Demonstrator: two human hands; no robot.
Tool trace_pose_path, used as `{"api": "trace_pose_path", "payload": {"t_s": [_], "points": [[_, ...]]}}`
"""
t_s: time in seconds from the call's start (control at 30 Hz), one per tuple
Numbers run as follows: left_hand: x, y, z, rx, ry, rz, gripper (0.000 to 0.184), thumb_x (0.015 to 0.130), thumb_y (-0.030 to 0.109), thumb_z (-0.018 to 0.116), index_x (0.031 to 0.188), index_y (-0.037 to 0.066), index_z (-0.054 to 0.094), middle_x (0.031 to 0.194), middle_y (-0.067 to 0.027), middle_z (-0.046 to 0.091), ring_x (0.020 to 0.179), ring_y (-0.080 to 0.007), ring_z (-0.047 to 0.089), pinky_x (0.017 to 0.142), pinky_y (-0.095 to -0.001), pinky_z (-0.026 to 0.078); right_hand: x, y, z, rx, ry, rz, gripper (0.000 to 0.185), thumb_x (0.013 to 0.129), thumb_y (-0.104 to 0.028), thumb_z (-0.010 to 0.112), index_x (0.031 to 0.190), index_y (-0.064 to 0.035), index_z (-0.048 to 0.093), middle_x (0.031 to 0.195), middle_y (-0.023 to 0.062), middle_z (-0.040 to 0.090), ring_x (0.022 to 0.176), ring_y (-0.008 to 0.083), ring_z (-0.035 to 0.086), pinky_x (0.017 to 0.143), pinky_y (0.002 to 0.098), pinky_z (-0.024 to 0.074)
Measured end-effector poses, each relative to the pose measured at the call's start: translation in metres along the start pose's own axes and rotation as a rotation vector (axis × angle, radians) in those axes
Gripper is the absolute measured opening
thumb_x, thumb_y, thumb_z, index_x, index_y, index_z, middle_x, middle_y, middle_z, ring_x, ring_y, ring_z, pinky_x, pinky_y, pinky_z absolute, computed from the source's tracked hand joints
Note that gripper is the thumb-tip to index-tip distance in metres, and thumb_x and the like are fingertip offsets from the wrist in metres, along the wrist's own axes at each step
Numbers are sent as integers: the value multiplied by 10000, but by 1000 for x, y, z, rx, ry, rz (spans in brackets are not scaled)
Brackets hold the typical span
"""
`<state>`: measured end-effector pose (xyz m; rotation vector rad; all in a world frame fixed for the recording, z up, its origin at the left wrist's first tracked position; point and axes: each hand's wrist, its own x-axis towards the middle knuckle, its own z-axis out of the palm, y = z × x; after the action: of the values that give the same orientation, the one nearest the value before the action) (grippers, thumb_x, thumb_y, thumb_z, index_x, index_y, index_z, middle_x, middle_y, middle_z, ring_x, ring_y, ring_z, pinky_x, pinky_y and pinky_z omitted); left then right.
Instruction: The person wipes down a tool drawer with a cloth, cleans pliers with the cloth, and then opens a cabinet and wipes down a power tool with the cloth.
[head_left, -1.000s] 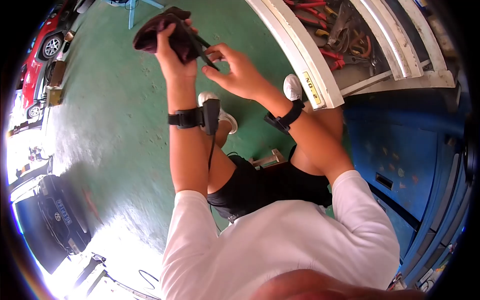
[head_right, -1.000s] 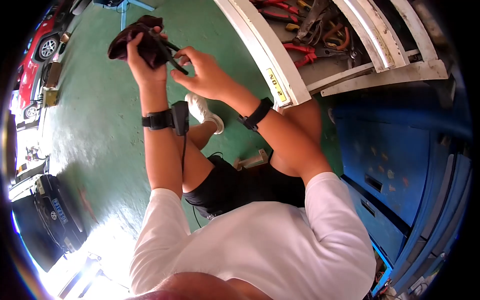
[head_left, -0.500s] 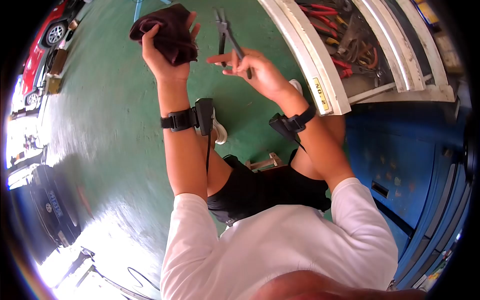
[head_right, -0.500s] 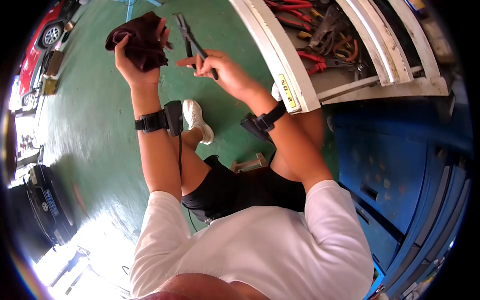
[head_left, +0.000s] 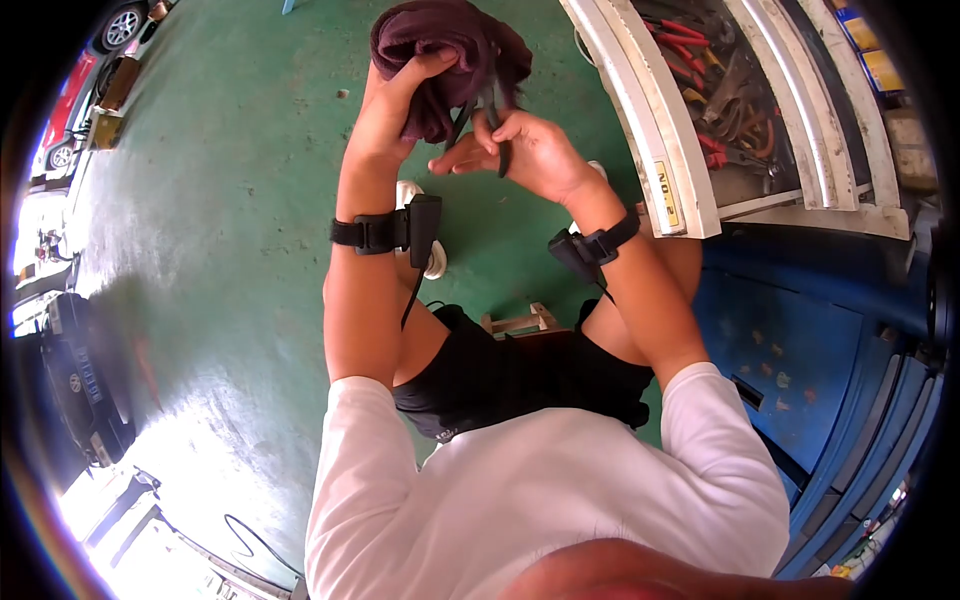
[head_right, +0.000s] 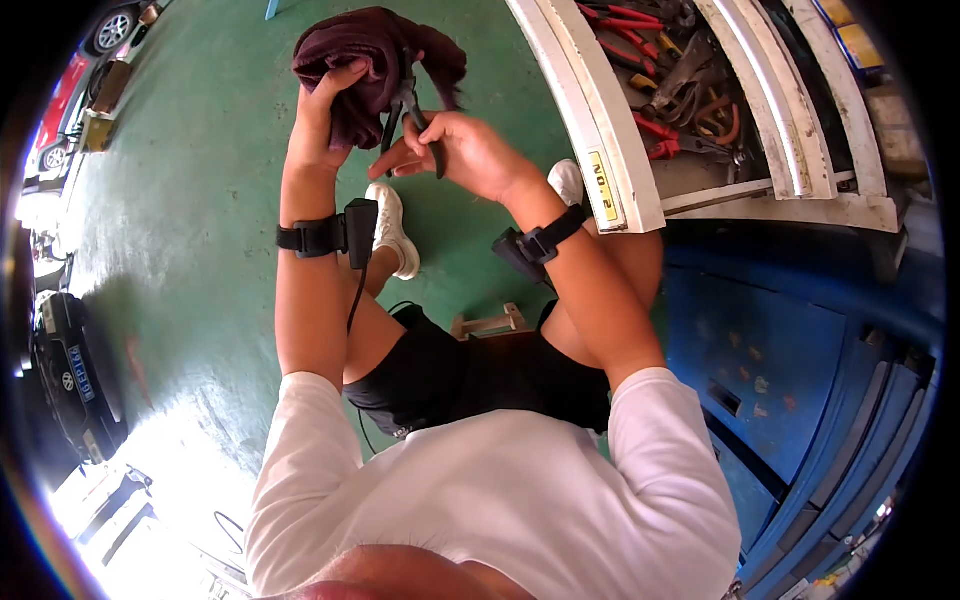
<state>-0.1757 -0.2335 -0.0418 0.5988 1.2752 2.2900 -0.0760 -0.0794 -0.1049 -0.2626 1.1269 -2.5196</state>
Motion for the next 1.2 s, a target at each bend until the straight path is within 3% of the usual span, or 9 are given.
{"api": "trace_pose_path", "payload": {"t_s": [0.13, 0.27, 0.47, 0.53, 0.57, 0.67, 0.9, 1.03, 1.2], "points": [[8, 0, -11, 96, 138, 76, 279, 861, 96, 654, 1124, 9, 622, 1049, -79, 668, 952, -183, 642, 815, -309, 522, -1, -5, 9, -37, -19, 51, 232, 927, -253, 386, 768, -89, 430, 1128, 336, 665, 1142, 425, 612, 1004, 447, 446], [17, 13, -23, 53, 452, 58, 295, 902, 186, 631, 1127, -3, 614, 999, -143, 711, 887, -260, 707, 748, -331, 551, -2, -6, 7, -104, -14, 25, 235, 927, -257, 376, 771, -89, 430, 1050, 294, 688, 1108, 412, 632, 980, 459, 460], [13, 14, -37, 15, 342, -63, 286, 876, 170, 658, 1088, -19, 629, 1010, -116, 702, 881, -229, 691, 796, -332, 541, 0, -7, 5, -159, 103, -119, 136, 887, -202, 493, 798, -109, 450, 919, 185, 712, 1009, 293, 673, 853, 365, 468], [5, 10, -27, 121, 240, -239, 323, 886, 201, 666, 1127, -12, 632, 1018, -97, 699, 933, -194, 669, 830, -317, 526, 1, -6, 6, -177, 117, -78, 80, 848, -137, 517, 807, -98, 461, 896, 159, 699, 922, 255, 664, 835, 362, 473], [2, 12, -26, 163, 23, -269, 333, 892, 196, 688, 1149, -6, 627, 1024, -78, 693, 937, -166, 649, 833, -306, 518, 2, -2, 3, -176, 116, -79, 80, 848, -137, 517, 807, -98, 461, 896, 159, 699, 922, 255, 664, 835, 362, 473], [-3, 4, -22, 147, -77, -209, 363, 850, 106, 752, 1162, -10, 609, 1046, -66, 675, 948, -156, 637, 821, -310, 515, 4, 12, -3, -260, 70, -57, 92, 882, -142, 520, 828, -78, 481, 846, 122, 668, 832, 221, 635, 809, 352, 481], [-1, 2, -14, 189, 15, -17, 343, 794, -5, 707, 1118, -16, 595, 1004, -89, 661, 902, -181, 636, 763, -313, 530, 9, 6, 20, -312, 203, -12, 69, 876, -94, 490, 831, -45, 507, 724, 56, 528, 765, 220, 618, 760, 329, 462], [-2, 3, -12, 64, 181, 4, 268, 799, 21, 669, 1063, 0, 628, 971, -90, 655, 882, -210, 632, 794, -330, 529, 11, -5, 19, -286, 174, -64, 63, 864, -85, 498, 816, -47, 484, 648, 32, 446, 620, 191, 544, 659, 322, 476], [3, -3, -14, 19, 270, 65, 373, 791, 39, 689, 1149, 8, 588, 1040, -111, 641, 960, -249, 632, 818, -356, 533, 18, -6, 14, -385, 164, -156, 148, 881, -96, 479, 753, -53, 418, 591, 14, 377, 495, 164, 482, 553, 314, 459]]}}
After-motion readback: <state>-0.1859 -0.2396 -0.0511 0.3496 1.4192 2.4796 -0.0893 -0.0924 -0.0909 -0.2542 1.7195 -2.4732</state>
